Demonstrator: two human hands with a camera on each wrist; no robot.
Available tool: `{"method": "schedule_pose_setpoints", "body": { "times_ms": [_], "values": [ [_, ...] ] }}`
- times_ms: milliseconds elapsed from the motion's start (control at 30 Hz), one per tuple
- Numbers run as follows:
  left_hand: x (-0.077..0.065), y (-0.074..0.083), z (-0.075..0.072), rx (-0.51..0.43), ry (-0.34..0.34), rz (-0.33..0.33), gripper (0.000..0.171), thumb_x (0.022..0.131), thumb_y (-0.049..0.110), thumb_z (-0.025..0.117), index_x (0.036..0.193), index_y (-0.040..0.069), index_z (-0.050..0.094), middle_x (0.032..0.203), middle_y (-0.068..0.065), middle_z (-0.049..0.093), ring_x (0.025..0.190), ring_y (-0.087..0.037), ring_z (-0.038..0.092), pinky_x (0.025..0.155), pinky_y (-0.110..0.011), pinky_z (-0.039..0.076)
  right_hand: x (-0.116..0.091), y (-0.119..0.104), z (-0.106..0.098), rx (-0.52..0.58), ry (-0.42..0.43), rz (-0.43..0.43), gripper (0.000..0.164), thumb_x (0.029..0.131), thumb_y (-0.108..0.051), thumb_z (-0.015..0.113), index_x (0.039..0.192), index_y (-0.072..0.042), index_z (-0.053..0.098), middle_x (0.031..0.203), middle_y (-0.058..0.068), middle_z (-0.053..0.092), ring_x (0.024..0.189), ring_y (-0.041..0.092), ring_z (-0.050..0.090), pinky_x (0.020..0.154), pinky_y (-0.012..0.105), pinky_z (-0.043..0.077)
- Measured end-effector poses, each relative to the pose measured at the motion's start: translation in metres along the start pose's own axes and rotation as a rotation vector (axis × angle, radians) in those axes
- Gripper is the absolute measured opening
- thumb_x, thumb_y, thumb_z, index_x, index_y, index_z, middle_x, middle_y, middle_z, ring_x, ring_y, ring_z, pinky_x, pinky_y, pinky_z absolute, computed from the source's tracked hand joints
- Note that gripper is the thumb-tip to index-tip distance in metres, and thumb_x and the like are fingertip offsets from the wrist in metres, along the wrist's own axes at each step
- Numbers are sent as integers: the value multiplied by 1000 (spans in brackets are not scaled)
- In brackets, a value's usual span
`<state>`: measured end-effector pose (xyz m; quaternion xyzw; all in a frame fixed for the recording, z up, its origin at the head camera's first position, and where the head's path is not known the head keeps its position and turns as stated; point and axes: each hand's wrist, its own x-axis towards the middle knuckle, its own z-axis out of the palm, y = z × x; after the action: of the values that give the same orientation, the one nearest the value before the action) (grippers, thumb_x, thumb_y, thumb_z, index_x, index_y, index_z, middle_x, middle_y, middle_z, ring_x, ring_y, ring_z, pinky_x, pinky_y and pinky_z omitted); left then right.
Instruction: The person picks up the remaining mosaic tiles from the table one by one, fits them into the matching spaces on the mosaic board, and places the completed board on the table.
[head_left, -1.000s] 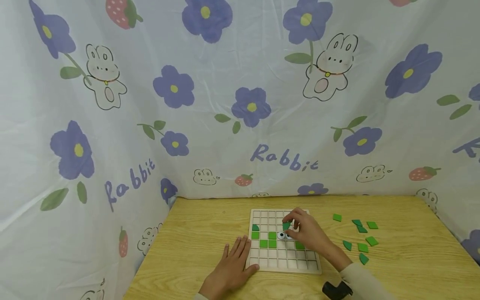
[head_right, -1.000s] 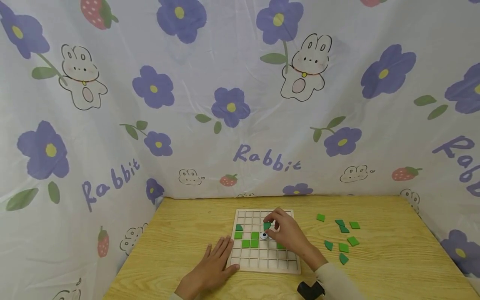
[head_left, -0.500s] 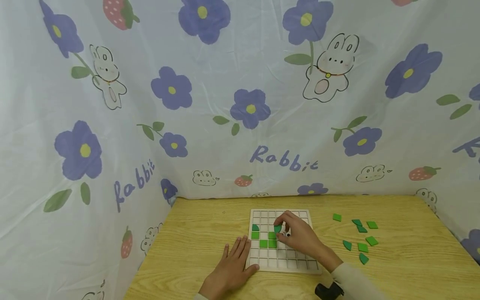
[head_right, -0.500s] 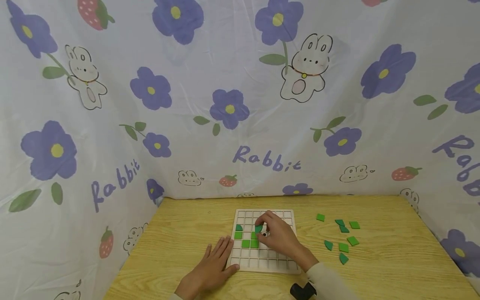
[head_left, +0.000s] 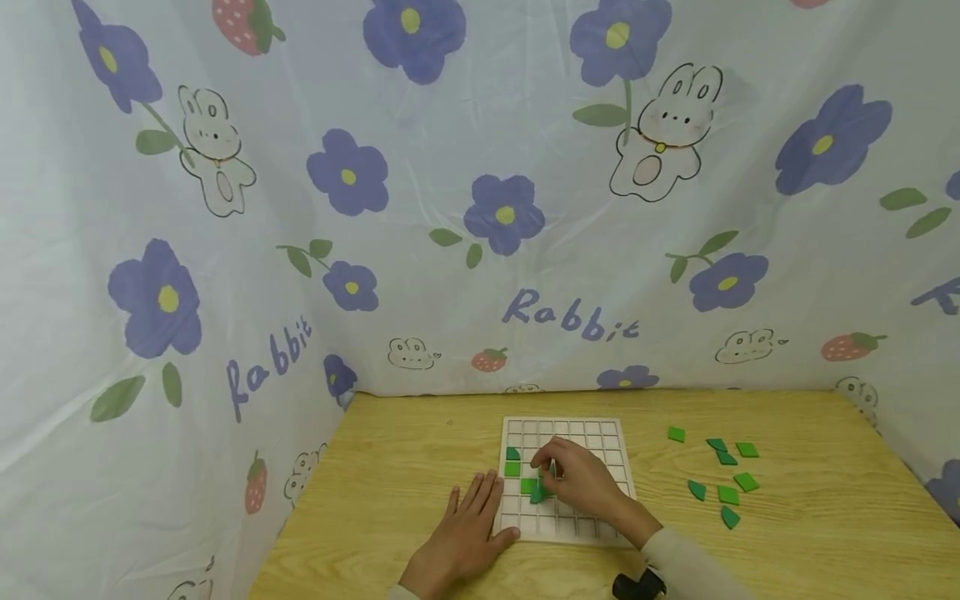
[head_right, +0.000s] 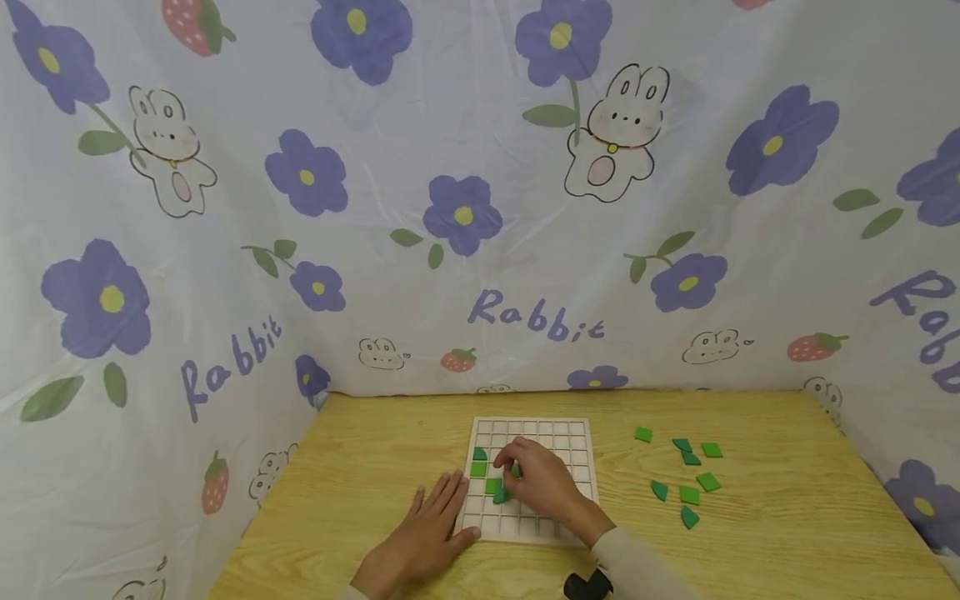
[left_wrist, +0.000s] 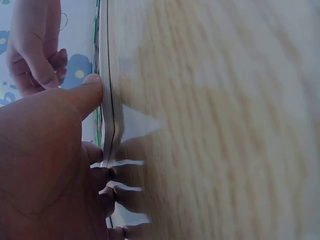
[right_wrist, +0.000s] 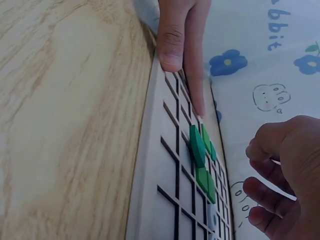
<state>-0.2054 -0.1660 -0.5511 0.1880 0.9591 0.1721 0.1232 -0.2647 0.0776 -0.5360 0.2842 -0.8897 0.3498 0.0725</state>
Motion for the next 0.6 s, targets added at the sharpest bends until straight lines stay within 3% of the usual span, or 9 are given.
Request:
{"method": "schedule_pose_setpoints", "body": {
  "times_ms": [233, 367, 600],
  "values": [
    [0, 1, 3, 43, 12, 1, 87, 109, 61, 48, 171, 5, 22, 180, -13, 16, 167, -36, 15, 129, -70, 16, -2, 4, 5, -24, -104, -2, 11, 94, -12, 80, 105, -14, 78, 96, -6, 68, 78, 5, 58, 67, 24, 51],
    [0, 1, 3, 45, 6, -2, 87, 109, 62, 47, 171, 6, 22, 180, -13, 16, 167, -36, 15, 129, -70, 16, -6, 4, 6, -41, -167, -15, 20, 91, -21, 86, 108, -15, 78, 102, -4, 69, 85, 11, 63, 72, 27, 54],
    [1, -2, 7, 3, 4, 11, 88, 109, 63, 46, 171, 6, 22, 180, -14, 15, 167, -38, 13, 129, -71, 13, -9, 5, 9, -67, -194, -21, 26, 89, -23, 88, 112, -15, 79, 104, -4, 68, 86, 10, 63, 72, 27, 54]
  ]
}}
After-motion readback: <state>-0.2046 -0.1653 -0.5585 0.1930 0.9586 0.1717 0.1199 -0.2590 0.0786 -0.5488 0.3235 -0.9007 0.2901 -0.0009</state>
